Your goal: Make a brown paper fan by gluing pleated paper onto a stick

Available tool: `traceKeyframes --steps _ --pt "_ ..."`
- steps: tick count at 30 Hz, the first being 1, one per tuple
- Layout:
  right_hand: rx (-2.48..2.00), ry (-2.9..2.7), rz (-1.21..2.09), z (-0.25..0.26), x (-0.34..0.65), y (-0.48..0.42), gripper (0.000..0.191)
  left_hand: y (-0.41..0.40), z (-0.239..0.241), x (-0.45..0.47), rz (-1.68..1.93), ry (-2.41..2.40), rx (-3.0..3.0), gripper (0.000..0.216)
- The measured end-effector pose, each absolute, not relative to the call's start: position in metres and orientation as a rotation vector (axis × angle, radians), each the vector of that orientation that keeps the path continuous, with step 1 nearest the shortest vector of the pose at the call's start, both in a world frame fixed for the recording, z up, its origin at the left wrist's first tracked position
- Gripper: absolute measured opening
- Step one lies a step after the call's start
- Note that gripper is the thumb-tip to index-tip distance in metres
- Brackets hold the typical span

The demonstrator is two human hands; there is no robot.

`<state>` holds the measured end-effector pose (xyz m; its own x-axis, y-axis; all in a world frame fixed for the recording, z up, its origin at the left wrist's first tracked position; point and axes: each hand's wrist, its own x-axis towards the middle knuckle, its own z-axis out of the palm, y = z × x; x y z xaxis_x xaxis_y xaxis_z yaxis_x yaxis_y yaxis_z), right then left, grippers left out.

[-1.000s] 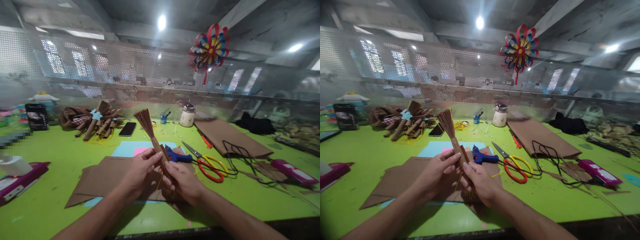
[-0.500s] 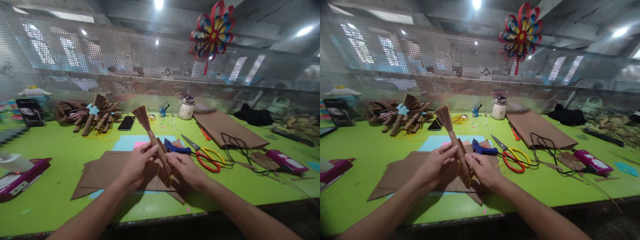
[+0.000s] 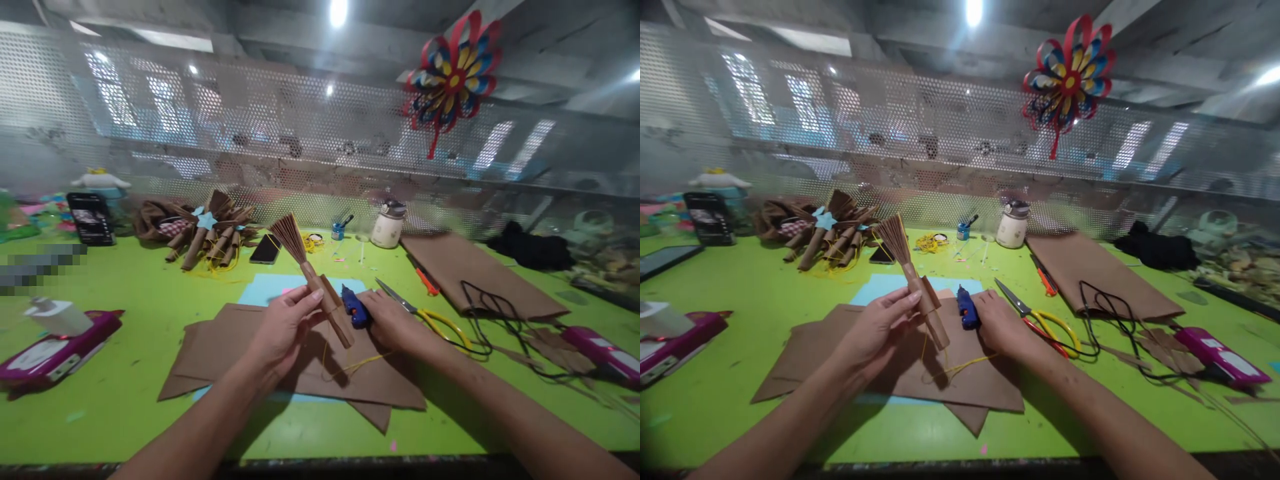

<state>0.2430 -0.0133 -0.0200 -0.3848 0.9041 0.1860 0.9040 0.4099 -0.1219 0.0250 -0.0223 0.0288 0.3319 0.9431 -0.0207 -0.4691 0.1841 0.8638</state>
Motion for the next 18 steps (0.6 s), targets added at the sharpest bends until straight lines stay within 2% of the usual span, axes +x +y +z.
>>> traceKeyframes --steps 5,8,11,14,18 --pt "-1.603 -2.391 0.036 -0.029 0.248 -0.006 0.047 -0.021 0.029 0.023 1.106 0.652 0.898 0.013" --pt "-1.608 -2.291 0.099 -0.023 0.255 -0.007 0.039 -0.020 0.030 0.021 1.098 0.661 0.906 0.013" --pt "-1.606 -1.990 0.342 -0.004 0.267 -0.014 0.027 -0.021 0.030 0.021 1.080 0.685 0.876 0.013" --pt "-1.502 -1.717 0.659 0.019 0.279 -0.028 0.037 -0.022 0.028 0.022 1.052 0.688 0.836 0.013" --pt "-1.214 -1.726 0.821 0.039 0.284 -0.049 0.031 -0.023 0.025 0.023 1.021 0.679 0.809 0.013"
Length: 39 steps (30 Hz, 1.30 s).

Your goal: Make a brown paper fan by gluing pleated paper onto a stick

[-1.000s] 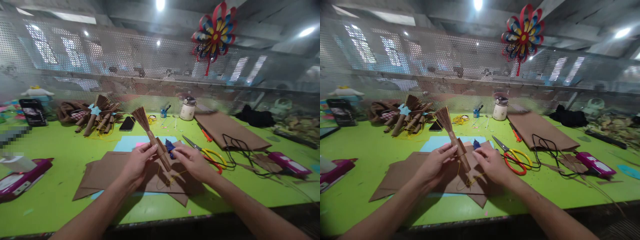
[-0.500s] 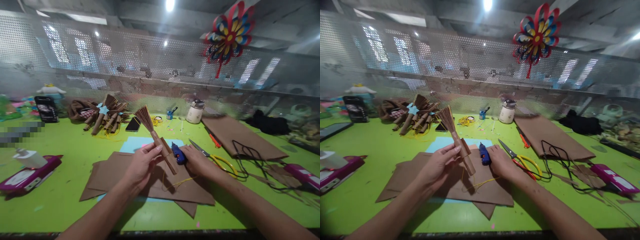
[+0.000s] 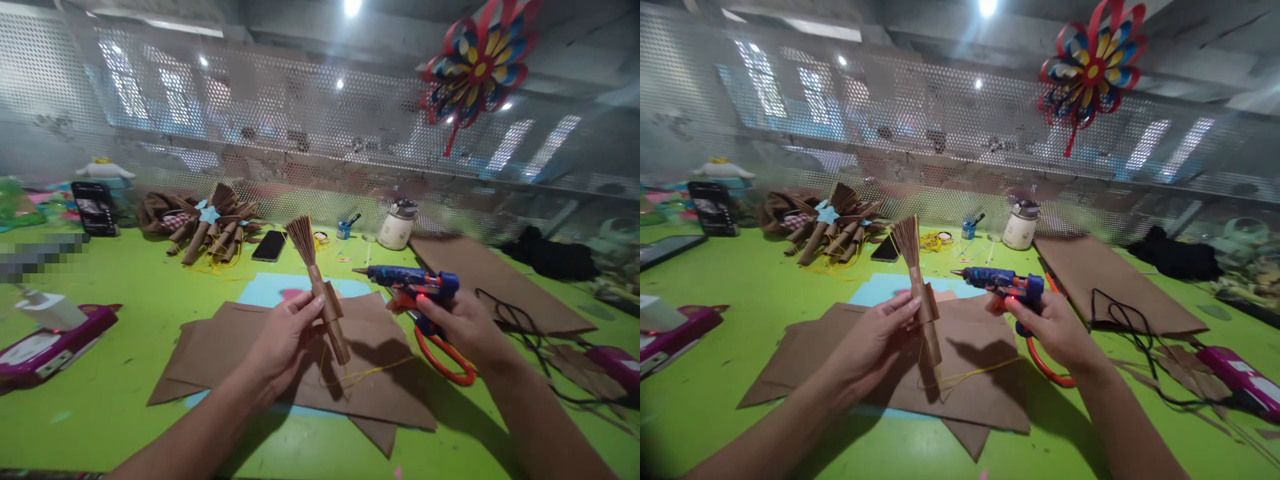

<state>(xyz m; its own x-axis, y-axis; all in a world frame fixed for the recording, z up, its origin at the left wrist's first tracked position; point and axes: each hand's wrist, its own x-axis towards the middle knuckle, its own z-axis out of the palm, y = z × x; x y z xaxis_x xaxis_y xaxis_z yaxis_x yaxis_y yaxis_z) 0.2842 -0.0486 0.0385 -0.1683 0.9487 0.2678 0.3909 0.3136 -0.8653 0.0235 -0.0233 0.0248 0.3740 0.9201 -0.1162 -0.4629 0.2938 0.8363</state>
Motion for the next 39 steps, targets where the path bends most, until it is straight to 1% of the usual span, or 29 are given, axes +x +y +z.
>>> traceKeyframes --steps 3,10,13,25,31,39 --pt "-1.142 -1.850 0.801 0.044 0.278 -0.059 0.029 -0.024 0.024 0.024 1.016 0.675 0.816 0.013" --pt "-1.239 -1.956 0.682 0.046 0.267 -0.064 0.029 -0.026 0.023 0.026 0.941 0.746 0.857 0.027" --pt "-1.241 -1.988 0.648 0.046 0.268 -0.064 0.028 -0.027 0.022 0.026 0.901 0.759 0.882 0.029" --pt "-1.272 -1.998 0.620 0.043 0.274 -0.064 0.029 -0.030 0.031 0.027 0.915 0.831 0.900 0.032" --pt "-1.287 -1.991 0.647 0.042 0.275 -0.067 0.029 -0.031 0.034 0.028 0.934 0.793 0.896 0.026" --pt "-1.227 -1.983 0.599 0.043 0.274 -0.069 0.024 -0.034 0.034 0.029 0.942 0.803 0.949 0.027"
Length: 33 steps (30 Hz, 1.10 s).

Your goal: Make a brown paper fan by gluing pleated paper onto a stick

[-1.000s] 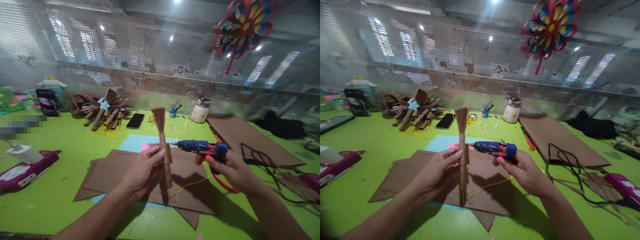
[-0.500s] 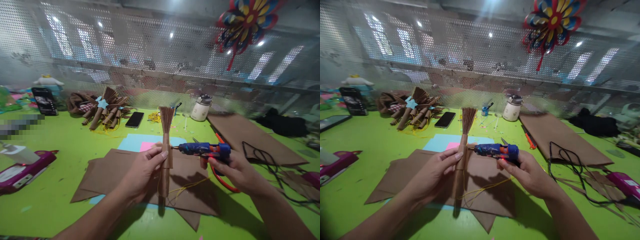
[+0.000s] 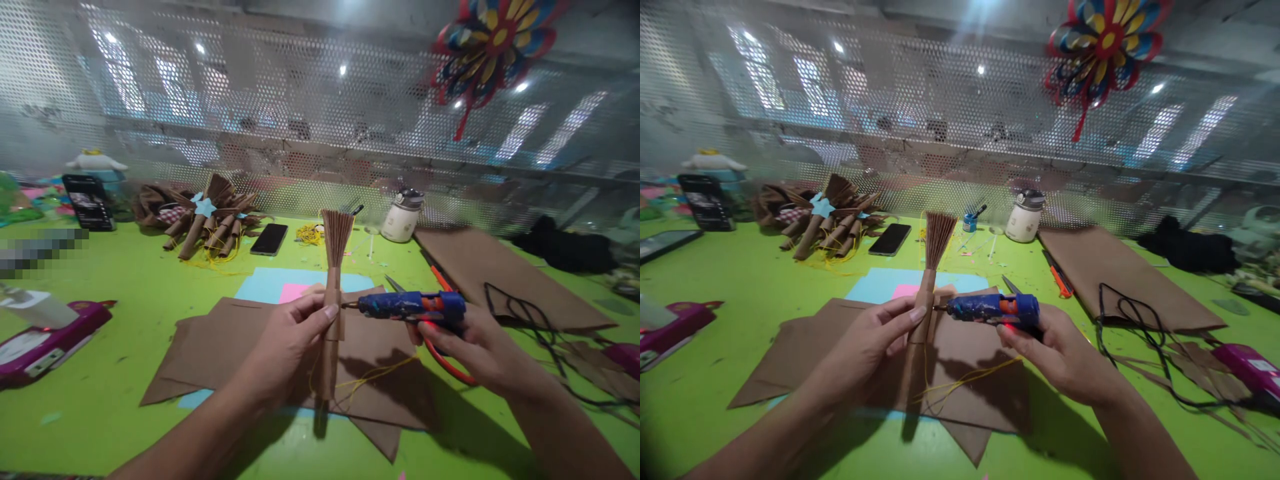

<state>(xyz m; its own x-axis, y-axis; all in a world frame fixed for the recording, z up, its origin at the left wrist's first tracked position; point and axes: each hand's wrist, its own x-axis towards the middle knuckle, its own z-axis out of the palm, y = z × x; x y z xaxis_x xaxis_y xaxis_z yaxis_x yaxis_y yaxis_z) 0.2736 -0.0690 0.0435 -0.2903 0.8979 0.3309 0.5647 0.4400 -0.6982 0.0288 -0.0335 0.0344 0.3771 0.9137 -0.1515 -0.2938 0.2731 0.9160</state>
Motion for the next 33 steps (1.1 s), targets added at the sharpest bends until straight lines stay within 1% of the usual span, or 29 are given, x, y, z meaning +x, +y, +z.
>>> traceKeyframes --steps 5,9,14,26,33 --pt "-1.246 -1.950 0.557 0.0393 0.2769 -0.0657 0.023 -0.0358 0.0370 0.0296 0.915 0.808 0.940 0.032" --pt "-1.260 -1.945 0.566 0.0386 0.2787 -0.0642 0.024 -0.0367 0.0383 0.0299 0.934 0.812 0.942 0.031" --pt "-1.254 -1.931 0.570 0.0393 0.2802 -0.0653 0.021 -0.0356 0.0369 0.0293 0.947 0.793 0.922 0.028" --pt "-1.226 -1.922 0.609 0.0399 0.2775 -0.0648 0.027 -0.0355 0.0340 0.0296 0.915 0.769 0.906 0.027" --pt "-1.242 -1.918 0.654 0.0362 0.2790 -0.0640 0.023 -0.0370 0.0370 0.0297 0.914 0.786 0.889 0.028"
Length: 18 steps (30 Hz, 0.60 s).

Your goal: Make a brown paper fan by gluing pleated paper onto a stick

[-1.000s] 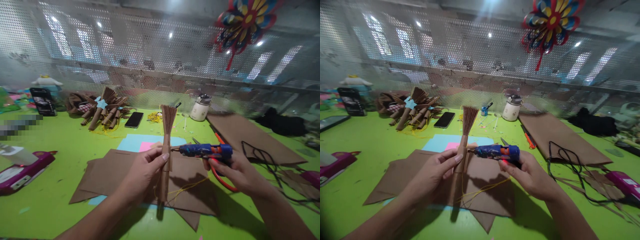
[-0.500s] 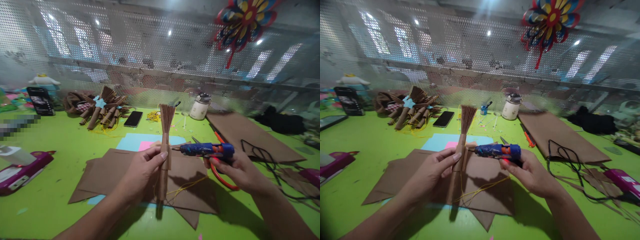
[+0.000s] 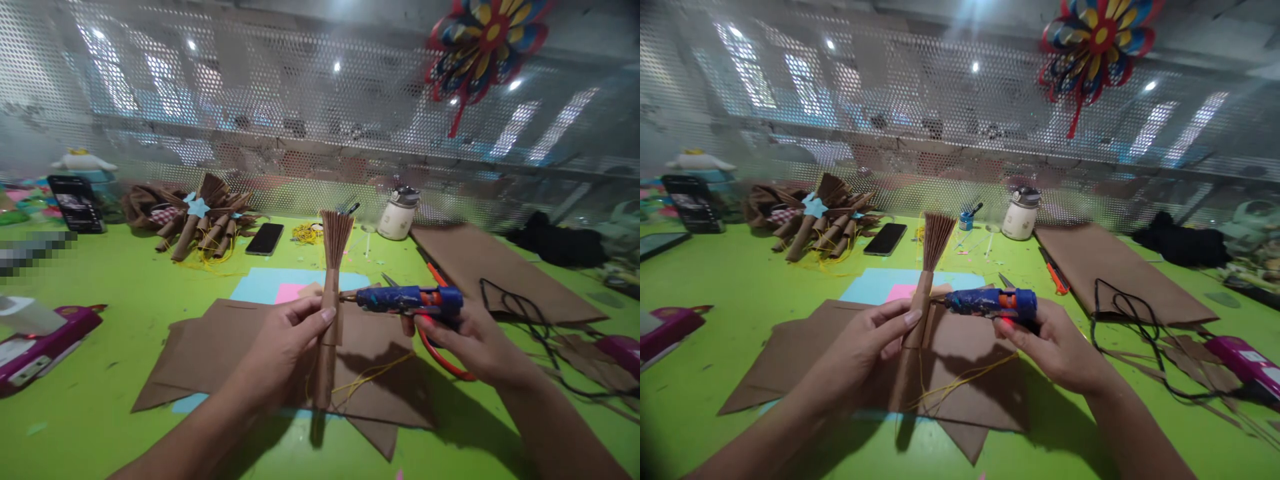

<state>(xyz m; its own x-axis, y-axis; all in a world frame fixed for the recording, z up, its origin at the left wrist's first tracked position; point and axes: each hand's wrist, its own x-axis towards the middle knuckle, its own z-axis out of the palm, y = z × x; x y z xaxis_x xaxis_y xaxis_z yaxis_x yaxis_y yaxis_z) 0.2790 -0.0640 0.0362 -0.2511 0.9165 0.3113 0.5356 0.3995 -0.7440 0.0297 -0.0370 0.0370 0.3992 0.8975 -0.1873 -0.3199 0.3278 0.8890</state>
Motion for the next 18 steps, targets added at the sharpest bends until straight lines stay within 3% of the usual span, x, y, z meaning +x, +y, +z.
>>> traceKeyframes --steps 18 --pt "-1.227 -1.974 0.667 0.0327 0.2887 -0.0697 0.020 -0.0331 0.0311 0.0268 0.890 0.747 0.908 0.029"
